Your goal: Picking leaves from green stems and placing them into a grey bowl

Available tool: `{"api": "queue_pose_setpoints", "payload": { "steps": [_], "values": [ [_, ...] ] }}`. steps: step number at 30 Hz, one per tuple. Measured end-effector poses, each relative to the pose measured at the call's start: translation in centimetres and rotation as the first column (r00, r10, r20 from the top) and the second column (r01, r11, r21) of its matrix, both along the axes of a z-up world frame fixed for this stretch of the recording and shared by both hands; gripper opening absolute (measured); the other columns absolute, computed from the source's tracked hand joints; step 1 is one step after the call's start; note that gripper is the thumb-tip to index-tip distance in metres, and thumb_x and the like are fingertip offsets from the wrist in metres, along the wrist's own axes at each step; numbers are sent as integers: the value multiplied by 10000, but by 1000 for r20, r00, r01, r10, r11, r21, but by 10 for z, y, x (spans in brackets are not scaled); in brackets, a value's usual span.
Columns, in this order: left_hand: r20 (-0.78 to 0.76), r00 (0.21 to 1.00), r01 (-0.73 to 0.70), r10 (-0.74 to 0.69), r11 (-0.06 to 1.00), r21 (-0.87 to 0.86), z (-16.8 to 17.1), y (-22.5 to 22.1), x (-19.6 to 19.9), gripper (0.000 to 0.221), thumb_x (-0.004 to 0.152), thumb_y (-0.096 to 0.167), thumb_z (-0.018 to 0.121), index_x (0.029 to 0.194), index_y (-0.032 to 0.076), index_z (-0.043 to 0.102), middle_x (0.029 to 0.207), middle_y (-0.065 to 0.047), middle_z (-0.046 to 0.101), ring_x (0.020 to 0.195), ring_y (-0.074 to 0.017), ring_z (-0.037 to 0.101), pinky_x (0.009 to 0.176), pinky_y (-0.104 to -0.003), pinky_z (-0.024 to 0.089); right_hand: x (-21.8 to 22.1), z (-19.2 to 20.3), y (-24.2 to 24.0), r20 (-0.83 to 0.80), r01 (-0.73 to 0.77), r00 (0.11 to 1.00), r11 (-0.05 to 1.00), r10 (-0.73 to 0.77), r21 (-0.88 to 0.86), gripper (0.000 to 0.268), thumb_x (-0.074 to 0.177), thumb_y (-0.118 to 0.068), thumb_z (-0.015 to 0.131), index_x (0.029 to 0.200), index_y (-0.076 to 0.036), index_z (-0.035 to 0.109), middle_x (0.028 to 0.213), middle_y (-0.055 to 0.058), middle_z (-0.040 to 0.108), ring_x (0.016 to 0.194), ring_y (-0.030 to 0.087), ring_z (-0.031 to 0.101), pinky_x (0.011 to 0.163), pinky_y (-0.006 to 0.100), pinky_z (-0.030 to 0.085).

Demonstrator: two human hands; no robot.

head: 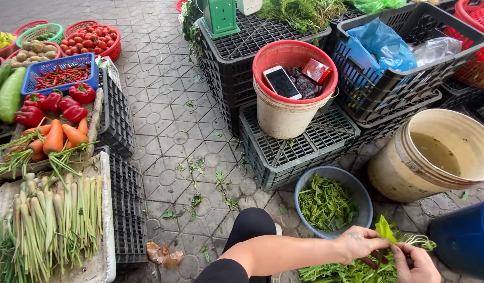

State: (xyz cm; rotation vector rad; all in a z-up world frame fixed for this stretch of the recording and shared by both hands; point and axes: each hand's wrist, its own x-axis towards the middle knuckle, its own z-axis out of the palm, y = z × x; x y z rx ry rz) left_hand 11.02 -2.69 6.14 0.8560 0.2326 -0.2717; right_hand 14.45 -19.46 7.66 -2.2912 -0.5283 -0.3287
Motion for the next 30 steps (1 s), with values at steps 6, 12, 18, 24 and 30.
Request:
{"api": "queue_pose_setpoints", "payload": {
  "steps": [6,12,18,24,30],
  "values": [
    [-62,994,-90,94,994,67,14,16,9,143,993,221,749,1043,87,749,872,-45,719,661,-123,677,465,-271,617,-21,11,13,247,122,969,888,-10,-444,176,993,-394,676,1144,-332,742,1162,-110,707,888,143,706,686,326,522],
    [-2,987,-151,160,936,319,43,41,7,149,933,257,734,926,113,771,747,-71,722,562,-108,588,491,-268,489,-46,31,36,58,-189,962,807,266,-559,150,923,-284,603,1062,-234,633,1018,20,661,769,321,682,618,499,508],
    [-16,982,-184,189,971,152,45,53,13,193,871,237,826,919,61,762,765,-162,750,640,-246,752,544,-391,630,-85,70,16,88,-150,977,917,195,-368,150,924,-271,645,1007,-152,608,852,87,604,665,396,684,561,515,562],
    [-62,996,-66,72,993,95,64,62,5,206,963,209,728,1100,61,770,948,-137,773,832,-268,781,725,-481,690,-85,97,-24,-228,-131,973,910,42,-394,281,837,-168,679,1107,-127,616,1083,100,617,901,370,706,746,489,595],
    [-59,996,76,-71,992,99,72,49,-1,234,1012,202,656,1160,44,745,997,-134,771,912,-270,775,782,-487,684,-81,110,-8,-225,33,971,974,-85,-225,169,862,-238,734,1030,-226,744,932,-25,724,771,228,746,692,398,597]
  ]
}}
